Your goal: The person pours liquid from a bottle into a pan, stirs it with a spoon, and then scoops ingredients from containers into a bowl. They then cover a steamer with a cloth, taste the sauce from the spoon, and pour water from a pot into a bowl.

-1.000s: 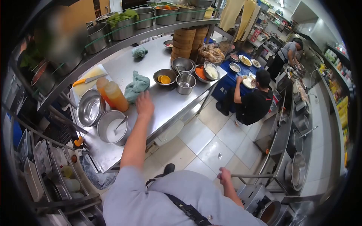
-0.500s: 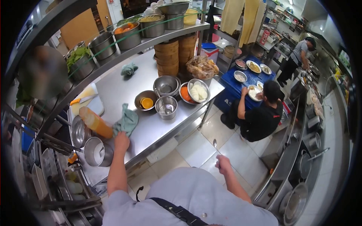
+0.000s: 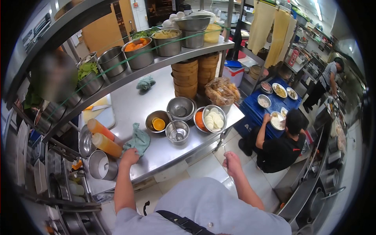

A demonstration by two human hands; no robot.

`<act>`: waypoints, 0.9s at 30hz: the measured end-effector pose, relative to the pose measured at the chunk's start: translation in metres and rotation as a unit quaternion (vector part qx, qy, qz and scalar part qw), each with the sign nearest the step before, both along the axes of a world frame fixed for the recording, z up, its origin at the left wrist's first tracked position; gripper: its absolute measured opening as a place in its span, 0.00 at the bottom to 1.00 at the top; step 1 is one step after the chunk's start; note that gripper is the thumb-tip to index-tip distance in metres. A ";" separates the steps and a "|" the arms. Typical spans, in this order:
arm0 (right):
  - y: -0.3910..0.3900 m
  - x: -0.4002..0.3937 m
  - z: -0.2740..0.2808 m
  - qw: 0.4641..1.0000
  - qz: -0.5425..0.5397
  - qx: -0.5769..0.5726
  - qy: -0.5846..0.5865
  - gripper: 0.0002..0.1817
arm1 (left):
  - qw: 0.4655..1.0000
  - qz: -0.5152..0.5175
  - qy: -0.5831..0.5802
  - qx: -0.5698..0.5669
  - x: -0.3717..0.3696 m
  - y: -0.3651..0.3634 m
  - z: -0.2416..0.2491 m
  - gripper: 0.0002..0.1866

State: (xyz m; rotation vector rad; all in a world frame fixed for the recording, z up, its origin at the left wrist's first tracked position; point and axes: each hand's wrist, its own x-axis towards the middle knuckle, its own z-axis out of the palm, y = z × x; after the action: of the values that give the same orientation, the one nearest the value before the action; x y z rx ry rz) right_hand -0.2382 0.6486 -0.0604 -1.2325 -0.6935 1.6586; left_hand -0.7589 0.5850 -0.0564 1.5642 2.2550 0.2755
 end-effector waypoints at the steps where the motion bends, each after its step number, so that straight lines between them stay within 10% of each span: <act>1: 0.002 -0.008 0.005 1.000 0.012 0.013 0.011 0.05 | 1.000 -0.012 0.004 0.020 0.000 0.003 0.002 0.14; 5: 0.020 -0.048 0.039 0.989 0.140 0.044 -0.030 0.07 | 0.993 0.044 0.027 0.111 0.001 0.012 0.000 0.12; 8: 0.041 -0.110 0.065 0.951 0.286 0.089 -0.078 0.09 | 0.945 0.158 -0.190 0.215 0.002 0.016 0.027 0.12; 10: 0.051 -0.163 0.088 0.909 0.377 0.130 -0.120 0.09 | 0.612 0.258 -0.686 0.298 0.010 0.017 0.028 0.15; 13: 0.066 -0.233 0.062 0.866 0.456 0.173 -0.113 0.08 | 0.479 0.190 -0.810 0.278 0.039 0.014 0.059 0.20; 15: 0.067 -0.267 0.047 0.790 0.468 0.353 -0.180 0.08 | 0.483 0.194 -0.803 0.291 0.054 0.013 0.064 0.20; 17: 0.063 -0.279 0.039 0.795 0.461 0.358 -0.165 0.09 | 0.484 0.201 -0.796 0.302 0.057 0.011 0.055 0.21; 19: 0.063 -0.282 0.041 0.793 0.493 0.311 -0.178 0.09 | 0.624 0.147 -0.713 0.282 0.055 0.012 0.036 0.21; 27: 0.066 -0.283 0.061 0.755 0.494 0.366 -0.230 0.08 | 0.699 0.256 -0.580 0.329 0.048 0.022 0.026 0.09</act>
State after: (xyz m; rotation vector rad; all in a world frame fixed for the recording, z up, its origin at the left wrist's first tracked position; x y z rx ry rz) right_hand -0.5209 0.7149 0.0008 -0.6507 -2.3572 1.5043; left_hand -0.7110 0.6069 -0.0306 0.4815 1.4260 1.7903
